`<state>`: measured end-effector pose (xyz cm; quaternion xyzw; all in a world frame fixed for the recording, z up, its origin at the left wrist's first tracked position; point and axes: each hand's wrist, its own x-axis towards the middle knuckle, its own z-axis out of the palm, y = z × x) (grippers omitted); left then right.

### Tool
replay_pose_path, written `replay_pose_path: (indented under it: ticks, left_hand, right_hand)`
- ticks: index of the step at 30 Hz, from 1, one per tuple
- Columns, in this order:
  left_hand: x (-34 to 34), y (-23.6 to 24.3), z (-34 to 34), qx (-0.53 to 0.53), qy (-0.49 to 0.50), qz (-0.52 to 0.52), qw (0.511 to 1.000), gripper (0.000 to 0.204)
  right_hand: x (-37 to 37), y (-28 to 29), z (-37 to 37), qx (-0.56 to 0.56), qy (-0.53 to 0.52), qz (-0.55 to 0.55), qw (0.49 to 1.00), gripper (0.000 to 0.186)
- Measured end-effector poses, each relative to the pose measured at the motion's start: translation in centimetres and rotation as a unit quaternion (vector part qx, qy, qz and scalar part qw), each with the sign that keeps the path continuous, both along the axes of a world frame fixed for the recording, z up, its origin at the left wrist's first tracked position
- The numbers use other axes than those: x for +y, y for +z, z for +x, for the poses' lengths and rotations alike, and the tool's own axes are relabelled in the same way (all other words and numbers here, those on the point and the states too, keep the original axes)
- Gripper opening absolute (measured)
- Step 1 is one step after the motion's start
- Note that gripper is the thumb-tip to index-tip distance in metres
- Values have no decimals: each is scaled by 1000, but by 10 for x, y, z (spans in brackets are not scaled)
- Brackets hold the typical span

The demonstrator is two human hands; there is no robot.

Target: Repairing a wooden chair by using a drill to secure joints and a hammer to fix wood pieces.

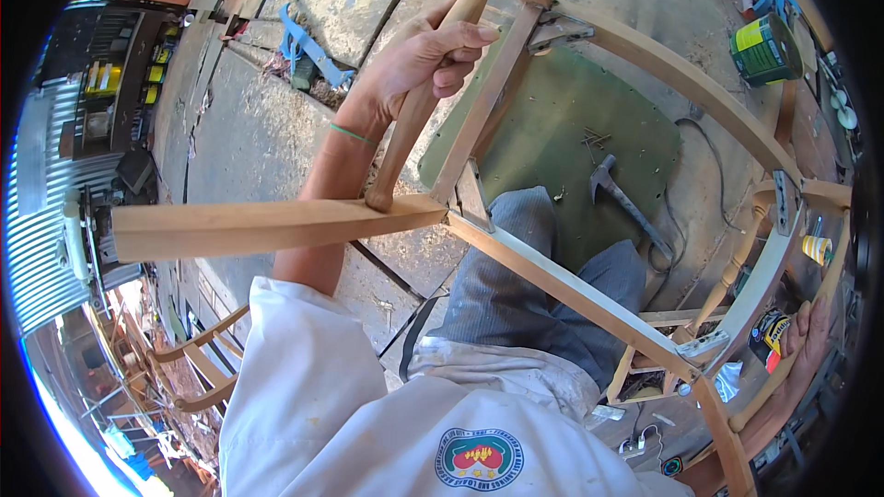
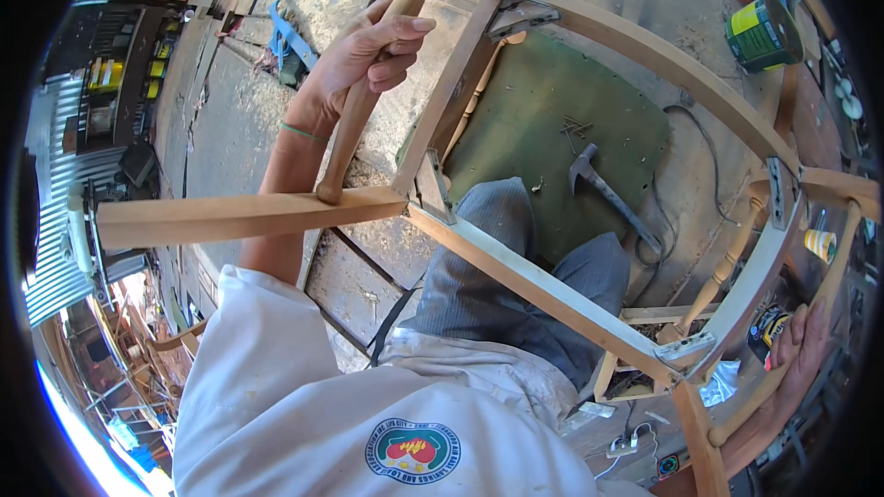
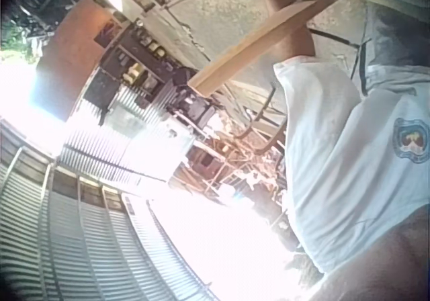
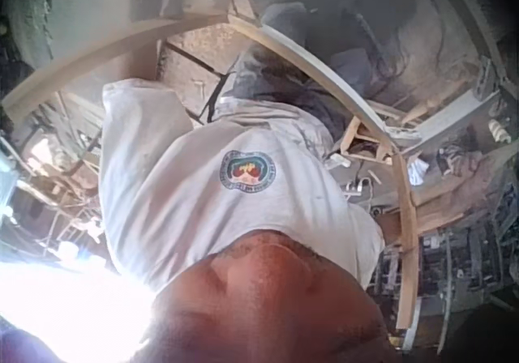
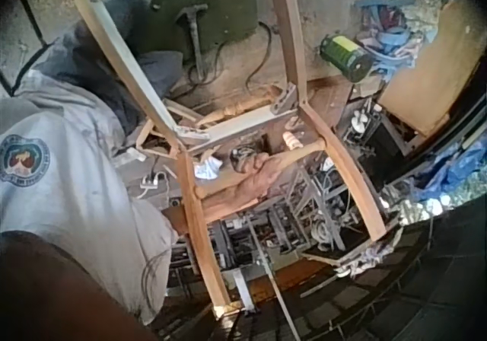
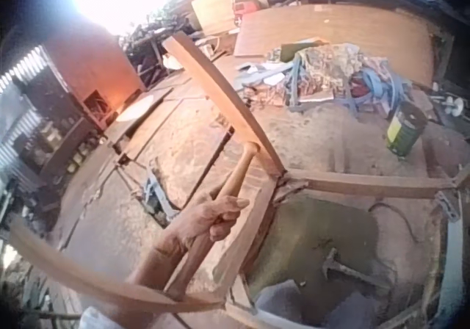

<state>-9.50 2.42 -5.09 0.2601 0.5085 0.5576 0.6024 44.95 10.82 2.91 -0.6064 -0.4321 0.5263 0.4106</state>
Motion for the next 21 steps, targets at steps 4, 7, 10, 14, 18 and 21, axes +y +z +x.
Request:
replay_pose_path:
  ticks: [4,7,10,14,18,21]
  left_hand:
    - [-5,3,4,-7,16,1,1000,36]
    - [-4,5,4,14,27,-7,1000,40]
    - [-6,3,3,8,20,-5,1000,46]
    - [-10,1,-8,-27,-7,2,1000,61]
    - [-17,8,-7,-19,4,-9,1000,61]
    - [-18,8,-4,-18,14,-5,1000,47]
  right_hand:
    - [8,-2,0,-38,8,9,999,37]
    - [9,-3,4,-47,3,2,999,48]
    - [6,1,8,-54,14,-2,998,53]
    - [-11,14,-16,-57,2,3,998,29]
    - [-11,11,-16,-64,23,19,997,50]
    - [-10,11,-12,-37,18,26,999,46]
